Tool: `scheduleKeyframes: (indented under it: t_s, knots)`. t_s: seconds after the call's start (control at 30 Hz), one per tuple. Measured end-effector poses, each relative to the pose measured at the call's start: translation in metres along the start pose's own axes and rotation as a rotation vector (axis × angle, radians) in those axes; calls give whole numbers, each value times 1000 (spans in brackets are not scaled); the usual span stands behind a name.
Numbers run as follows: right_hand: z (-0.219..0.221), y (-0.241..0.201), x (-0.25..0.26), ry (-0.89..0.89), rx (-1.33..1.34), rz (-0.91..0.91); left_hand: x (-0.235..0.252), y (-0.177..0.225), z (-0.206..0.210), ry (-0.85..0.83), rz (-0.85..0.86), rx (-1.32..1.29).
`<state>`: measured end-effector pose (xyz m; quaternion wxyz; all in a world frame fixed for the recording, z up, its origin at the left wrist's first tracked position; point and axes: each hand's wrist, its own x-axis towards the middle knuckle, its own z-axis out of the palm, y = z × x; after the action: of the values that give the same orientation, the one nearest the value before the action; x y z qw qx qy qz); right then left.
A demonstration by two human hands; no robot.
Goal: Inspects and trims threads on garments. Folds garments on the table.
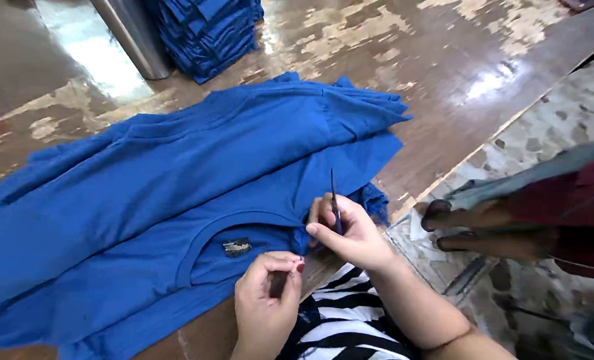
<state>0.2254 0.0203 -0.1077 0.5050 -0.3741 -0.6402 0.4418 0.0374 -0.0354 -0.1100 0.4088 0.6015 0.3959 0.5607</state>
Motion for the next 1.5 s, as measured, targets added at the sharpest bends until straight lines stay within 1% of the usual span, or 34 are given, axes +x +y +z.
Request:
scheduleKeyframes:
  t_s: [0.07,0.1,0.17,0.23,0.33,0.4,0.43,0.47,0.53,0.57,0.6,0.63,0.67,0.73,0.77,0.8,0.83,0.87,0.9,0.97,1.0,1.03,1.1,1.17,1.2,1.27,1.33,1.4,1.47,1.5]
  knots:
    - [-21,-7,-3,-89,-469,-114,-2,5,-1,-14,6,-9]
    - [-30,-10,-6,-143,-625,-146,-3,7,-2,-15,21,9]
    - [-42,-14,-13,-279,-736,-179,-5,11,-4,-14,49,50]
    - [-41,-17,-19,-342,-815,-220,-5,12,-4,-11,74,99]
    - [-26,-19,-25,-312,-887,-229,-5,10,-3,-5,106,145]
    - [-17,-17,-27,-286,-902,-229,-4,10,-3,-41,121,177]
    - [-14,-15,-26,-277,-902,-226,-4,12,-7,-107,125,209]
    - [-13,-16,-26,-268,-893,-219,-3,18,-15,-230,121,254]
    - [-14,-20,-21,-219,-849,-217,1,34,-36,-591,104,381]
    - [-15,-24,-17,-183,-828,-216,3,40,-45,-724,91,410]
    - [-14,-26,-13,-146,-809,-211,5,44,-54,-765,63,413]
    - [-11,-27,-7,-117,-796,-200,6,45,-62,-704,49,432]
    - [-6,-27,-2,-93,-796,-189,7,45,-69,-575,48,499]
    - [10,-20,8,-69,-803,-185,11,36,-81,-234,55,750]
    - [19,-14,12,-75,-801,-196,14,28,-88,-77,32,895]
    - [25,-10,15,-95,-794,-207,16,21,-95,36,-36,1014]
    - [29,-8,18,-107,-776,-223,16,16,-104,107,-130,1075]
    - [28,-8,20,-101,-761,-240,14,15,-112,151,-218,1083]
    - [22,-11,21,-78,-748,-262,11,18,-118,177,-269,1077]
    - [4,-19,23,-18,-751,-339,5,31,-129,206,-283,1059]
    - [-4,-23,22,-33,-738,-385,3,38,-132,223,-261,1023]
    - [-7,-25,19,-90,-718,-425,2,43,-133,246,-230,972]
    - [-2,-24,11,-275,-719,-472,4,45,-129,311,-162,815]
    - [14,-14,6,-457,-729,-466,7,36,-122,408,-126,504]
    - [21,-9,4,-506,-742,-449,8,31,-118,450,-144,295]
    - [30,-7,2,-519,-741,-424,9,28,-108,509,-214,-123]
    - [32,-14,5,-504,-636,-396,5,29,-102,556,-275,-391]
    - [39,-21,9,-486,-487,-354,-2,28,-103,569,-280,-518]
    - [51,-24,15,-480,-361,-311,-11,22,-103,548,-228,-566]
    - [58,-24,18,-480,-321,-292,-16,19,-102,511,-184,-554]
